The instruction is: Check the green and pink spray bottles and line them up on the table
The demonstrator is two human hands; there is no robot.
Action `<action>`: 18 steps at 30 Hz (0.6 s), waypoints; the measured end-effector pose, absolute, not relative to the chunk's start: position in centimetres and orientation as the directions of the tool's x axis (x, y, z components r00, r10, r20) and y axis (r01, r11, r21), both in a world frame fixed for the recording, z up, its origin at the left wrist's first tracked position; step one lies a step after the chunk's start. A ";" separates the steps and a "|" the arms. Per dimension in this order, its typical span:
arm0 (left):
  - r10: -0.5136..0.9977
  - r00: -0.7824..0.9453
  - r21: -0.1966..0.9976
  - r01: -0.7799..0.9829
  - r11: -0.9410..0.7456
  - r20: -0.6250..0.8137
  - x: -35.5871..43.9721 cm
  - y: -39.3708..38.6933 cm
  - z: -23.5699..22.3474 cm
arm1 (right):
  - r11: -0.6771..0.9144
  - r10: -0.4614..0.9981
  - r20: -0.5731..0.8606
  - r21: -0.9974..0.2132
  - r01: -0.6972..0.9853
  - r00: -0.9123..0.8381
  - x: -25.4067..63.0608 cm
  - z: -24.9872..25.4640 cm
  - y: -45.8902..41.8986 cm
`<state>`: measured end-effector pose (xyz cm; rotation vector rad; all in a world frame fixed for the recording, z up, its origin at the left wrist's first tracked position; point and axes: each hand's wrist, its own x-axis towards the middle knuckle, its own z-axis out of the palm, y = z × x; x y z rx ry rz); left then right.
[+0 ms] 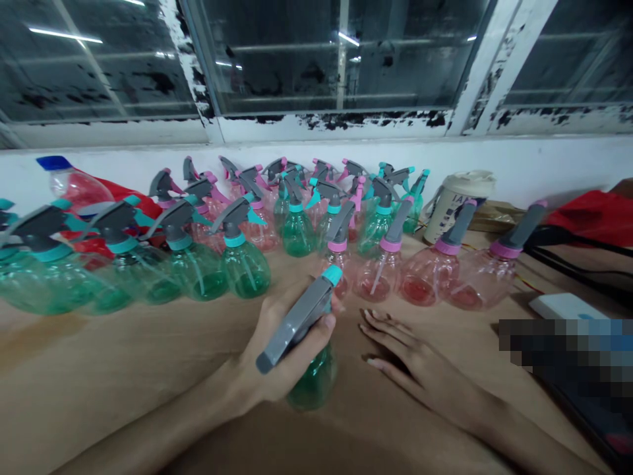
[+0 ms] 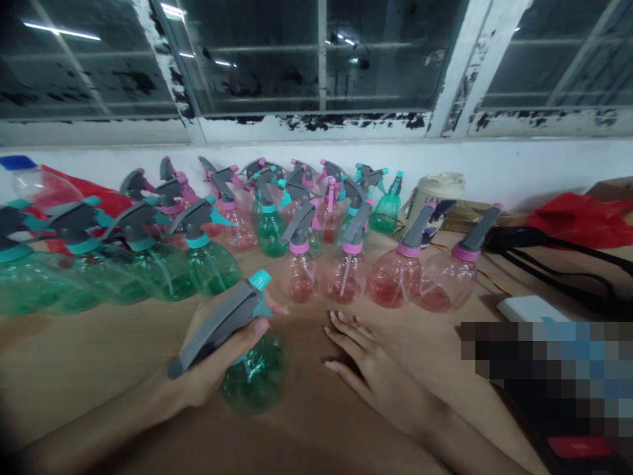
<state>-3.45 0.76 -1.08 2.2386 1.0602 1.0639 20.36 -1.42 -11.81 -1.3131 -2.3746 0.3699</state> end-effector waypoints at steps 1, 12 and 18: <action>0.793 0.399 0.650 0.456 -0.608 0.461 -3.4 0.8 -1.2 | 0.526 0.849 0.223 -0.419 0.740 -0.478 20.4 -11.8 -1.4; 0.786 0.399 0.649 0.446 -0.617 0.473 -3.4 0.9 -1.7 | 0.517 0.855 0.218 -0.429 0.741 -0.470 20.3 -11.9 -1.4; 0.809 0.364 0.648 0.484 -0.588 0.461 -3.2 1.1 -2.5 | 0.522 0.852 0.208 -0.411 0.748 -0.481 20.3 -11.7 -1.4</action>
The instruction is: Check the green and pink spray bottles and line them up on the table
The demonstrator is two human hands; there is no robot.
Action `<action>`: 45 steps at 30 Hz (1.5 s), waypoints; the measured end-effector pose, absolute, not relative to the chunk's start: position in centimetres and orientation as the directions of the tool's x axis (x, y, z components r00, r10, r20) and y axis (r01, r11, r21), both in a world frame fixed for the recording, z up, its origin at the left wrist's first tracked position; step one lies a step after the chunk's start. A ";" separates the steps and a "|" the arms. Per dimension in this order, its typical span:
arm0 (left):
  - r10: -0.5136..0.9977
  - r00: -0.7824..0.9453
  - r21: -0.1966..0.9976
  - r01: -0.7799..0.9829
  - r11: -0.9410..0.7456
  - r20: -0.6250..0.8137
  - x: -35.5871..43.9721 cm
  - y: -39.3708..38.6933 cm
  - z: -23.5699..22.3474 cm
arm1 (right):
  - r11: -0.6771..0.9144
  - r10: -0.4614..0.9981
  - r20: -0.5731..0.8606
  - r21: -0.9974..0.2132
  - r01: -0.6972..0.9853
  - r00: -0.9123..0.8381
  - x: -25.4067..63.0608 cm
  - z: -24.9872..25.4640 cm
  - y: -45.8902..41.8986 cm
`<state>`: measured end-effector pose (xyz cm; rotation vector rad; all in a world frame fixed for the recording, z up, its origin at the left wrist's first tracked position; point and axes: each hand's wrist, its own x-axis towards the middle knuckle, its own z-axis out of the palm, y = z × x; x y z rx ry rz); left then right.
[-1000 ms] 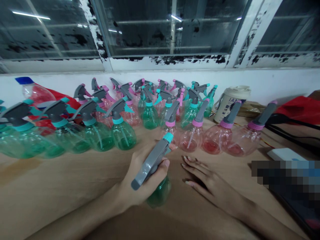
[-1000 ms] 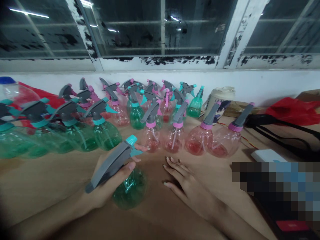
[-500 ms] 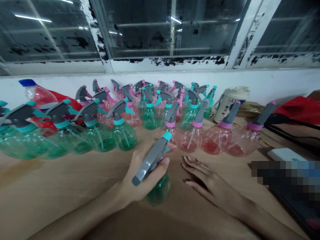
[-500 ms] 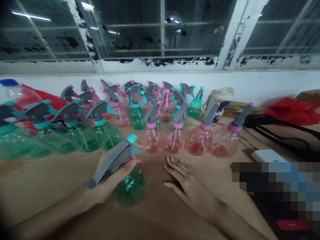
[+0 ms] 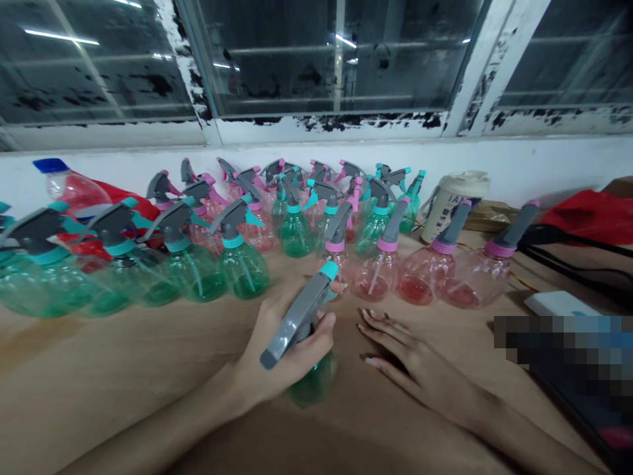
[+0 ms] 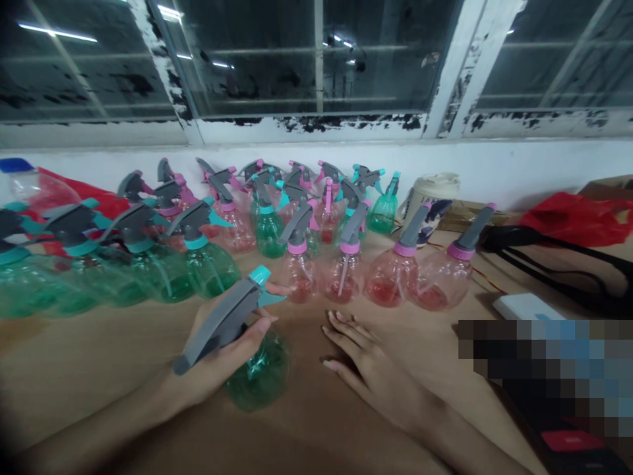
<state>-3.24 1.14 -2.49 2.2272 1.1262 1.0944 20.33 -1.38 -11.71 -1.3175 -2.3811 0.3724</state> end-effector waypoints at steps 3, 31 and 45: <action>0.811 0.353 0.633 0.506 -0.585 0.467 -3.1 1.0 -2.6 | 0.518 0.854 0.204 -0.414 0.748 -0.478 20.2 -11.6 -1.4; 0.895 0.232 0.417 0.821 -0.391 0.382 -8.4 4.6 -2.6 | 0.274 0.919 0.385 -0.473 0.838 -0.083 14.7 -3.6 4.3; 0.905 0.231 0.442 0.812 -0.382 0.358 -7.9 9.2 -2.7 | 0.207 0.924 0.383 -0.525 0.826 0.011 12.3 -5.2 7.1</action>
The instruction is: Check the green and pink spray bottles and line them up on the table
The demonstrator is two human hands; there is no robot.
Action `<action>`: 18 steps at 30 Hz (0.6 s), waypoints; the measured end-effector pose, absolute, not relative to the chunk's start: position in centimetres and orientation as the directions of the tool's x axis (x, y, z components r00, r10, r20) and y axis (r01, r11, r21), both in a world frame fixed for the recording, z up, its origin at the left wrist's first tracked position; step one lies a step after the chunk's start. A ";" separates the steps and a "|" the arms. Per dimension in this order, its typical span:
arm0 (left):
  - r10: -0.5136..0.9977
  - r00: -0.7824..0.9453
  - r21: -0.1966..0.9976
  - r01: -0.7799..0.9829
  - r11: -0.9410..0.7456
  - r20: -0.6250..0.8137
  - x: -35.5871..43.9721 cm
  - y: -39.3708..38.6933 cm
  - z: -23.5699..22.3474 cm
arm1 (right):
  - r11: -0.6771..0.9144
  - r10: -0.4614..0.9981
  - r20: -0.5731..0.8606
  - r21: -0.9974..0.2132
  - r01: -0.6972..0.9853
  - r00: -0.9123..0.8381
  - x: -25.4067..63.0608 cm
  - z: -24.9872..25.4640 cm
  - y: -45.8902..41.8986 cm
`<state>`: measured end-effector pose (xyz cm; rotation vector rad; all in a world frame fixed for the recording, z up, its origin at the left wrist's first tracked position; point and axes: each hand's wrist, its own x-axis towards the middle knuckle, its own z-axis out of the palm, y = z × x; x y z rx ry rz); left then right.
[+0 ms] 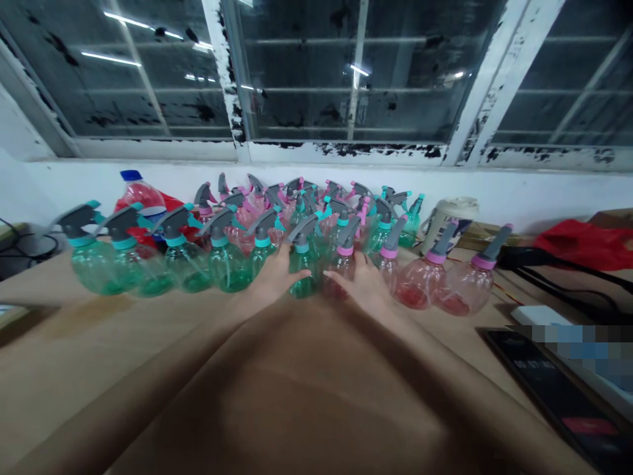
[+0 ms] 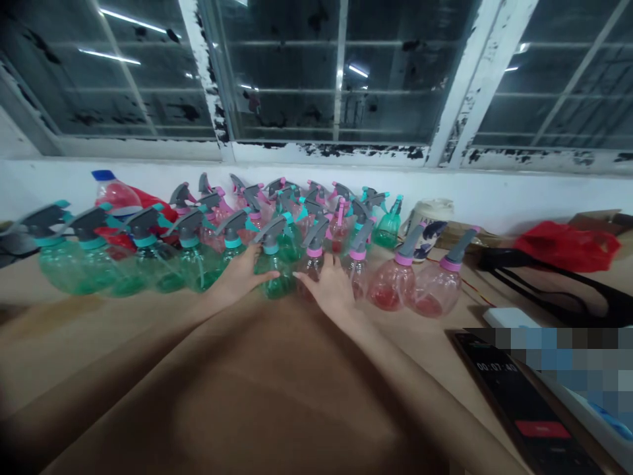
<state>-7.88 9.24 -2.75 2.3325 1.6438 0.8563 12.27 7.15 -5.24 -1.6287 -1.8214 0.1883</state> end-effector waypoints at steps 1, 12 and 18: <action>0.905 0.234 0.445 0.809 -0.384 0.356 -7.8 9.4 -2.8 | 0.204 0.923 0.384 -0.519 0.830 0.013 12.2 -5.3 7.2; 0.867 0.228 0.476 0.759 -0.443 0.443 -8.5 6.4 -3.3 | 0.213 0.916 0.399 -0.410 0.887 -0.036 12.5 -5.9 5.2; 0.897 0.235 0.514 0.752 -0.412 0.375 -8.4 1.2 -2.4 | 0.285 0.896 0.424 -0.313 0.906 -0.135 12.0 -5.7 1.0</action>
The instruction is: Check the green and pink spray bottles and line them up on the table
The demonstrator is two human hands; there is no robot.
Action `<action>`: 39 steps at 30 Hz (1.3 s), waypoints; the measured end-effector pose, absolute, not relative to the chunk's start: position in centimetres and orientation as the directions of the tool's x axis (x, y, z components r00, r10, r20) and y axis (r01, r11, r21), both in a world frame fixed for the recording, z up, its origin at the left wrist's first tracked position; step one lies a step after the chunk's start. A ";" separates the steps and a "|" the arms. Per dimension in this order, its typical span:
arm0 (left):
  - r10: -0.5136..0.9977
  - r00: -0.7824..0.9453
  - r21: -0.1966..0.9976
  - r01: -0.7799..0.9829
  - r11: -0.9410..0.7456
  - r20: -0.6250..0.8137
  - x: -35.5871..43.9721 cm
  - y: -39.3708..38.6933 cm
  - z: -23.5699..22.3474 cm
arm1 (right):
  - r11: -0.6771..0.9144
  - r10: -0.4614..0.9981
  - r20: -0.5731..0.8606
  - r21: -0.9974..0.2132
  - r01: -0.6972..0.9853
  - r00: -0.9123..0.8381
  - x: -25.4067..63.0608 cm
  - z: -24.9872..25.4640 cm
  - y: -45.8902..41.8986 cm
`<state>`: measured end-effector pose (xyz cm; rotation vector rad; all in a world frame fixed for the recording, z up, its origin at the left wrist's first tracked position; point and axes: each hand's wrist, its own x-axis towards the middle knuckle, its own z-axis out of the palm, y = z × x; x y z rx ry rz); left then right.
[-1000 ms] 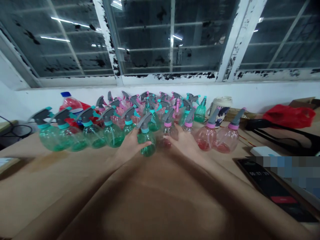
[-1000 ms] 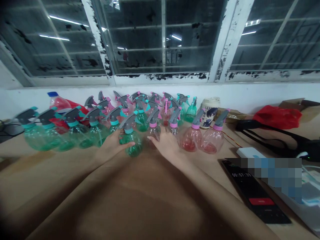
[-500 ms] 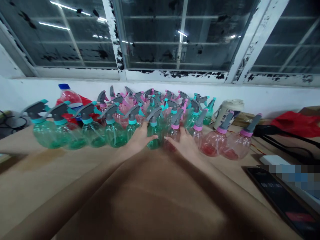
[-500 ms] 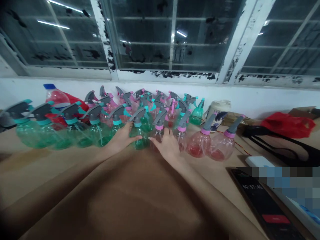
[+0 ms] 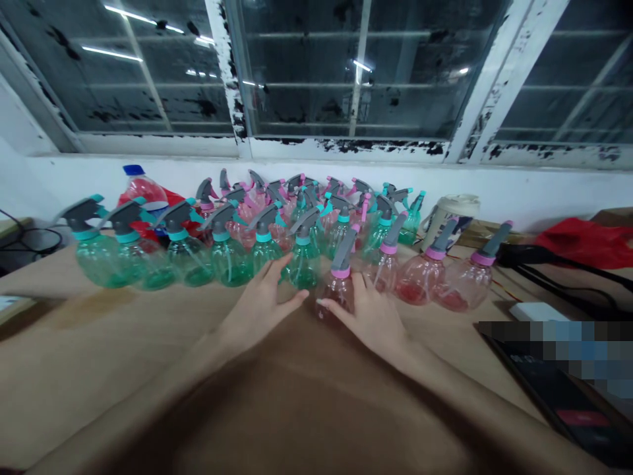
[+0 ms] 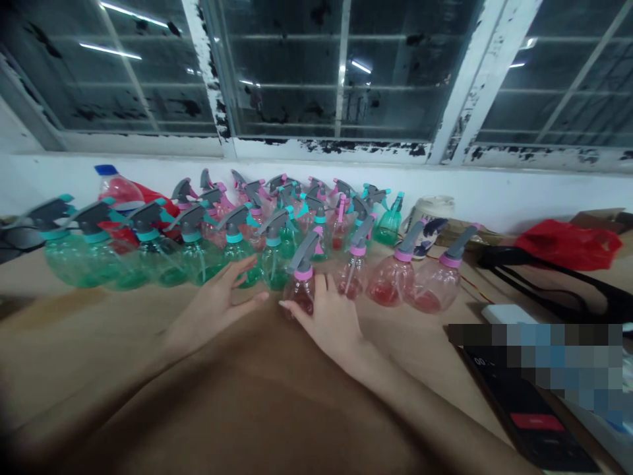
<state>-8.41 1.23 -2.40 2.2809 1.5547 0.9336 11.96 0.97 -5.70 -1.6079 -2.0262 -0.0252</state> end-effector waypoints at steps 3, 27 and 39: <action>0.902 0.328 0.562 0.706 -0.432 0.281 -7.3 -0.4 -1.9 | 0.348 0.877 0.440 -0.299 0.888 -0.196 11.7 -5.7 -1.6; 0.883 0.220 0.772 0.428 -0.469 0.415 -1.8 -1.1 -2.1 | 0.562 0.812 0.400 -0.344 0.752 -0.425 19.0 -11.5 -2.0; 0.871 0.336 0.783 0.399 -0.477 0.360 -1.7 0.3 -1.9 | 0.547 0.821 0.398 -0.349 0.761 -0.408 19.5 -13.7 -1.3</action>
